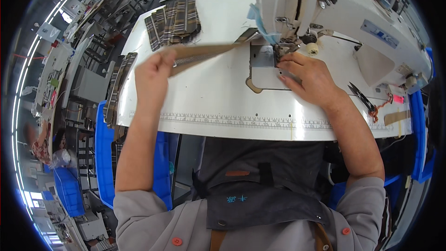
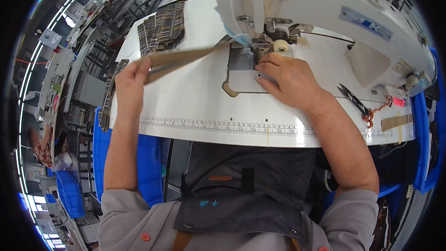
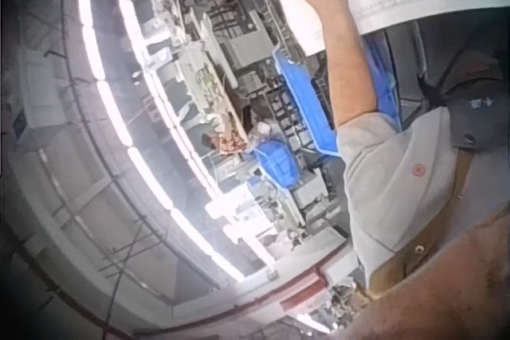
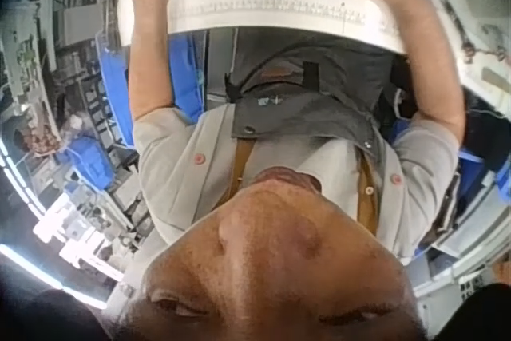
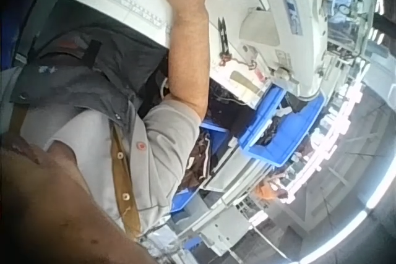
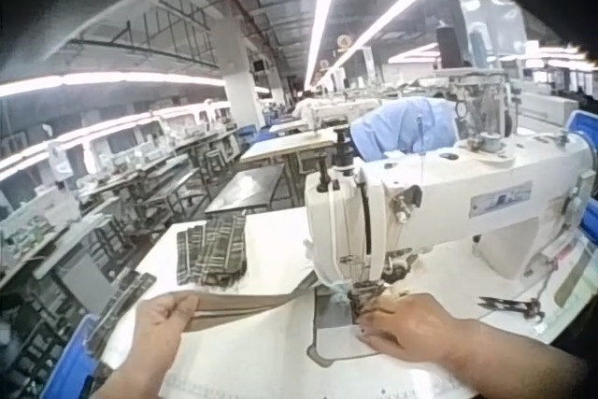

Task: Sewing together strips of patterned fabric using an industrial sewing machine.

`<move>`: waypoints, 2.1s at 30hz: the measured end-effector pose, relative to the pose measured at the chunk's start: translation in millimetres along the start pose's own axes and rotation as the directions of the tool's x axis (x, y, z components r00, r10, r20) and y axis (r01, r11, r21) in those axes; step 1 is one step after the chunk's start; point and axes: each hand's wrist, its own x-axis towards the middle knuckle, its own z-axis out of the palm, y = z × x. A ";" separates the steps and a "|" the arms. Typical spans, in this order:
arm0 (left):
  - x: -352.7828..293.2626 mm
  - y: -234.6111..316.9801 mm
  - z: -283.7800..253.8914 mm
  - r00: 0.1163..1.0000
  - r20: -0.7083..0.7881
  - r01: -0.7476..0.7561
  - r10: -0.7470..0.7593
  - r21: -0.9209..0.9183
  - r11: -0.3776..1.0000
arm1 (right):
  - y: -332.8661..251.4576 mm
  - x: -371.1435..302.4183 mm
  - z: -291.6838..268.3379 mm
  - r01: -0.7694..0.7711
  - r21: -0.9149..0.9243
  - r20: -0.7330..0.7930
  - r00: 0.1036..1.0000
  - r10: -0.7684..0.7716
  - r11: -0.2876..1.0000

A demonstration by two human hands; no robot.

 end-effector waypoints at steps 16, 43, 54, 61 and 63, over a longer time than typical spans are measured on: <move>76.0 -87.0 28.7 0.864 0.271 -0.494 0.424 0.618 0.612 | -5.7 9.9 -2.0 -0.009 0.004 0.046 0.999 0.009 1.000; 49.9 -226.4 -180.1 0.917 -0.311 0.387 -0.249 0.549 0.741 | -8.8 10.1 -1.4 -0.030 0.013 0.050 0.998 0.030 0.999; 66.6 -200.6 -182.9 0.876 -0.294 0.471 -0.382 0.685 0.555 | -7.8 9.5 -2.6 -0.038 0.012 0.057 0.998 0.038 0.999; 62.7 -124.7 -147.7 0.934 0.042 0.295 -0.355 0.474 0.830 | -8.7 8.3 -3.3 -0.034 0.024 0.053 0.998 0.033 0.999; 49.6 -55.4 -104.7 0.892 0.180 0.365 -0.414 0.251 0.897 | -5.0 7.4 -2.1 -0.046 0.006 0.051 0.998 0.045 0.999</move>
